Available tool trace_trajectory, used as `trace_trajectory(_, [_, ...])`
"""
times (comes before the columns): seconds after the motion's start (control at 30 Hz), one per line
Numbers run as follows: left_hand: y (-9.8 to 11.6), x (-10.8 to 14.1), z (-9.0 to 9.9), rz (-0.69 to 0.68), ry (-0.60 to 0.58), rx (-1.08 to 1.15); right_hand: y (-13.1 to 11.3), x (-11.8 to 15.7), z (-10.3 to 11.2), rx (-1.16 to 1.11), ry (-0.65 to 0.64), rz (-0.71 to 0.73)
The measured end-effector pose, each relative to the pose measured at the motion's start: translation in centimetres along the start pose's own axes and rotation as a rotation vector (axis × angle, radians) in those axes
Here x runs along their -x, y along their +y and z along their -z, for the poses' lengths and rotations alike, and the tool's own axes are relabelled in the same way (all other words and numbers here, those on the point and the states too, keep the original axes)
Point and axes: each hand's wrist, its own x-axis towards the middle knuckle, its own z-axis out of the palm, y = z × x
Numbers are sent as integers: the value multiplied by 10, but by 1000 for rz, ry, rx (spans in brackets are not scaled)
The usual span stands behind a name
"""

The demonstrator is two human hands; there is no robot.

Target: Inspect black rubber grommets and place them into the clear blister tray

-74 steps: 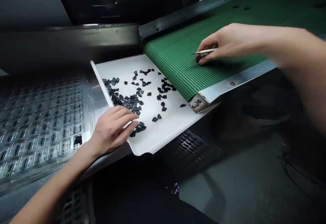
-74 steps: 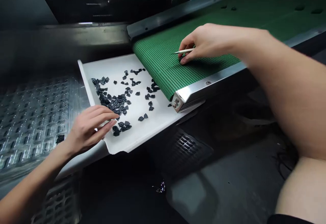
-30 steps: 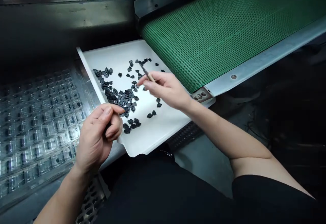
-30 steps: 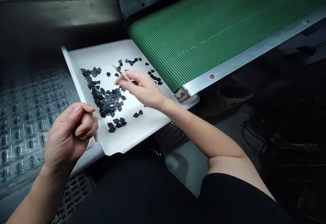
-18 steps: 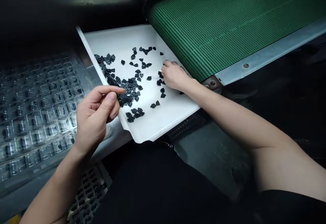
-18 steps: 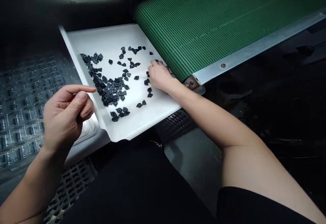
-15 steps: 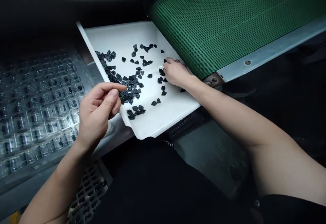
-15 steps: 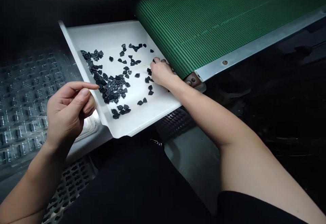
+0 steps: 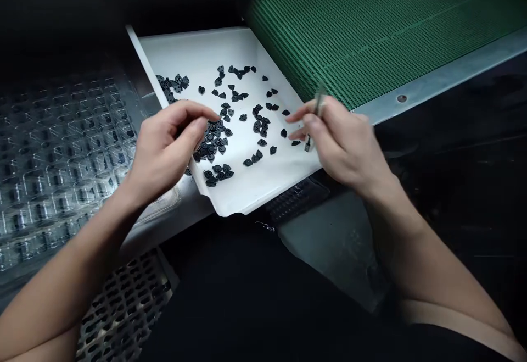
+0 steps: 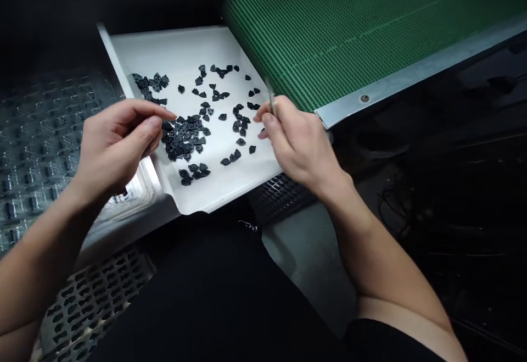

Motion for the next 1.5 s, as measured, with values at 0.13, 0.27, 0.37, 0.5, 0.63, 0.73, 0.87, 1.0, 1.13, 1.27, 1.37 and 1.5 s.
trace_trajectory(0.13, [-19, -80, -17, -116, -190, -392, 0, 51, 17, -193, 190, 41])
trace_trajectory(0.27, [-71, -166, -53, -105, -364, -657, 28, 83, 11, -254, 251, 117])
trace_trajectory(0.37, [-101, -202, -87, -101, -441, -933, 47, 95, 6, -181, 330, 152])
trace_trajectory(0.5, [-113, -213, -127, -134, -602, -1170, 66, 104, 4, -170, 448, 157])
trace_trajectory(0.63, [-111, -212, -137, -202, -669, -1194, 79, 110, -1, -238, 480, 131])
trace_trajectory(0.73, [-113, -212, -126, -171, -611, -1176, 86, 110, -8, -295, 471, 112])
trace_trajectory(0.87, [-118, -210, -116, -140, -520, -1221, 88, 105, -19, -362, 478, 109])
trace_trajectory(1.0, [-122, -205, -129, -175, -542, -1314, 89, 102, -26, -373, 498, 120])
trace_trajectory(1.13, [-117, -181, -156, -228, -667, -1299, 89, 104, -28, -384, 506, 86])
trace_trajectory(1.27, [-94, -144, -178, -272, -910, -1094, 89, 107, -30, -397, 504, 56])
trace_trajectory(1.37, [-76, -139, -179, -177, -887, -950, 88, 110, -33, -404, 491, 25])
trace_trajectory(1.5, [-76, -171, -173, -121, -693, -770, 89, 111, -36, -413, 488, 11])
